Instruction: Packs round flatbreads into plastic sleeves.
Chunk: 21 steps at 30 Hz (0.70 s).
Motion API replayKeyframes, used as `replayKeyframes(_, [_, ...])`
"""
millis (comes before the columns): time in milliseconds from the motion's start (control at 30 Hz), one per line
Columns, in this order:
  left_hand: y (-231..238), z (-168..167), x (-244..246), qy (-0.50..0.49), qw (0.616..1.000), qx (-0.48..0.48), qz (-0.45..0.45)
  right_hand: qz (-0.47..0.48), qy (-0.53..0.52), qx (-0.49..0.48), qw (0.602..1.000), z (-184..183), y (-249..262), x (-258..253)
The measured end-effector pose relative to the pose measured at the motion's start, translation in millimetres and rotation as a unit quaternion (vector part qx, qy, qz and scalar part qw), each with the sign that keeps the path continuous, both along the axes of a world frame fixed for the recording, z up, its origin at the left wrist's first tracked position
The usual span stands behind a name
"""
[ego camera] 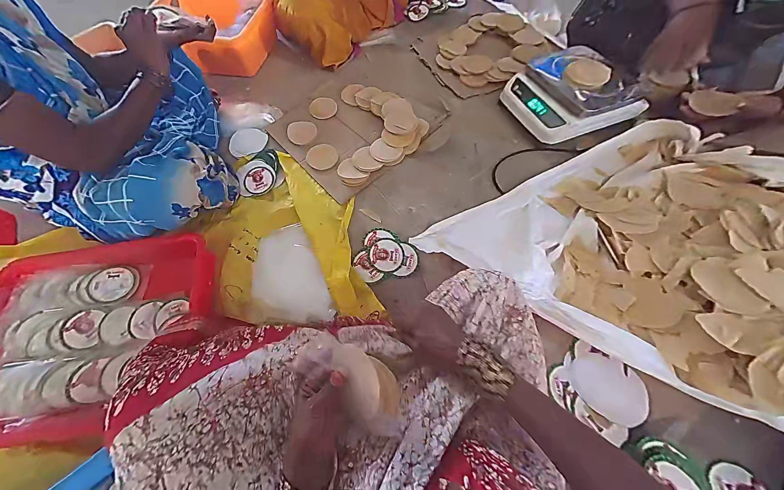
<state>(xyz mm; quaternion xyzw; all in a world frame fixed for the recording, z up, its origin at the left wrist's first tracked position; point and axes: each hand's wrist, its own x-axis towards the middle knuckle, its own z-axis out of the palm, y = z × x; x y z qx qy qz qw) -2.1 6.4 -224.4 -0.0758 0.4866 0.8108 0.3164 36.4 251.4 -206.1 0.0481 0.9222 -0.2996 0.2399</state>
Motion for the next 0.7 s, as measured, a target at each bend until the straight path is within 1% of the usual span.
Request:
replayKeyframes(67, [-3,1,-6,-0.008,0.999,0.032,0.028,0.046,0.008,-0.030,0.998,15,0,12])
replayKeyframes(133, [-5,3,-8,-0.005,0.999,0.043,0.011,0.057,-0.015,-0.046,0.997,24,-6,18])
replayKeyframes(200, [-3,0,-10,-0.002,0.998,0.057,-0.010,0.022,-0.019,-0.064,0.998,20,-4,16])
replayKeyframes(267, [1,-4,-13,-0.001,0.997,0.071,-0.022,-0.049,-0.020,-0.093,0.994,17,7,-3])
replayKeyframes(300, [3,-4,-15,-0.005,0.997,0.070,-0.021,-0.094,-0.011,-0.088,0.992,14,15,-18])
replayKeyframes(367, [7,-1,-17,-0.023,0.998,0.054,-0.008,-0.174,0.025,-0.005,0.984,-3,32,-57])
replayKeyframes(467, [10,-3,-16,-0.038,0.998,0.039,0.011,-0.235,-0.057,0.113,0.964,-38,58,-113])
replayKeyframes(533, [8,-7,-15,-0.034,0.999,0.035,0.005,-0.271,-0.074,0.127,0.951,-50,57,-132])
replayKeyframes(600, [8,-10,-14,-0.036,0.999,0.028,0.000,-0.285,-0.090,0.082,0.951,-48,56,-137])
replayKeyframes(633, [8,-10,-14,-0.039,0.999,0.025,-0.003,-0.301,-0.069,0.035,0.951,-49,62,-135])
replayKeyframes(667, [10,-10,-15,-0.037,0.999,0.024,-0.006,-0.328,-0.026,-0.008,0.944,-49,71,-131])
replayKeyframes(700, [13,-11,-15,-0.034,0.999,0.024,-0.007,-0.362,0.016,-0.037,0.931,-46,80,-126])
